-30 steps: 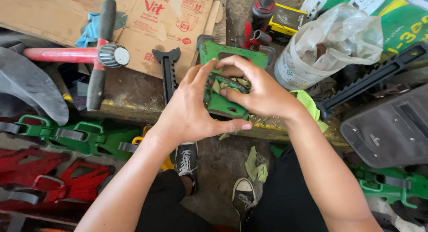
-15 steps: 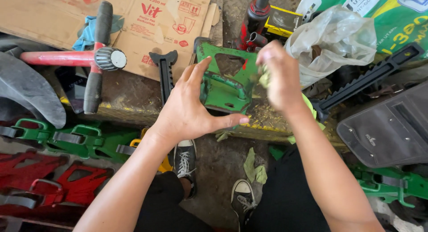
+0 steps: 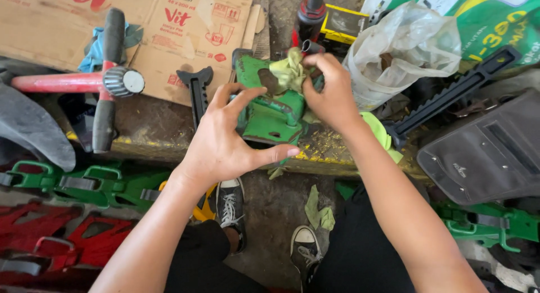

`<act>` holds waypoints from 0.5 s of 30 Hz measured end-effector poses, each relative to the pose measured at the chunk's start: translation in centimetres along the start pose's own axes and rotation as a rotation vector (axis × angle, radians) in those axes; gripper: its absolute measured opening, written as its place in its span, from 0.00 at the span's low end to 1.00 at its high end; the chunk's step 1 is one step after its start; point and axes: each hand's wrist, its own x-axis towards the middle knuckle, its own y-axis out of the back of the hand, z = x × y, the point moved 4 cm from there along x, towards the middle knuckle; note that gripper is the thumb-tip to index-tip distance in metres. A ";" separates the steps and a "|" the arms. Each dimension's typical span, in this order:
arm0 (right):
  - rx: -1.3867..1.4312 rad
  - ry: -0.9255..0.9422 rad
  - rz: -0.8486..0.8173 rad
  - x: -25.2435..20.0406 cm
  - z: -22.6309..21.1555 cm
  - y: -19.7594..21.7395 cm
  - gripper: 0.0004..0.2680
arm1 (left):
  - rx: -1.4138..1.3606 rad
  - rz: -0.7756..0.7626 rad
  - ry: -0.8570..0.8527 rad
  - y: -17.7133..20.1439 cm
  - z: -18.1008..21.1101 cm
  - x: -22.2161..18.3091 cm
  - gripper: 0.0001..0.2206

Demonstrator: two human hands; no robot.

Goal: Wipe down and clean a green jack stand using a cloth.

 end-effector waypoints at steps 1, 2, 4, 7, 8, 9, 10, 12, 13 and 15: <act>-0.003 0.001 0.005 -0.2 -0.3 0.1 0.09 | 0.000 0.000 -0.006 -0.1 0.0 0.0 0.47; -0.041 0.179 -0.026 -0.4 -1.3 0.0 0.11 | -0.005 -0.001 -0.013 -0.1 0.0 0.0 0.47; -0.078 0.365 -0.066 -0.5 -3.0 0.1 0.13 | -0.008 0.007 -0.015 0.1 0.0 0.2 0.47; 0.033 0.308 -0.247 -0.8 -4.2 0.3 0.15 | 0.023 -0.055 0.015 0.3 0.1 0.0 0.49; 0.089 0.282 -0.289 -0.8 -4.3 0.5 0.14 | 0.024 -0.064 0.020 0.3 0.1 -0.1 0.50; 0.142 0.257 -0.328 -0.7 -4.4 0.9 0.14 | 0.025 -0.072 0.022 0.4 0.3 0.0 0.50; 0.141 0.257 -0.330 -0.8 -4.9 1.2 0.14 | 0.024 -0.071 0.023 0.4 0.3 0.0 0.50; 0.092 0.248 -0.351 -0.8 -5.8 1.6 0.11 | 0.049 -0.070 0.009 0.4 0.4 -0.1 0.50; 0.094 0.252 -0.355 -0.8 -5.7 1.7 0.11 | 0.049 -0.066 0.013 0.4 0.3 -0.1 0.50; 0.133 0.030 -0.351 -0.8 -4.6 2.2 0.16 | 0.048 -0.077 0.010 0.3 0.1 -0.2 0.51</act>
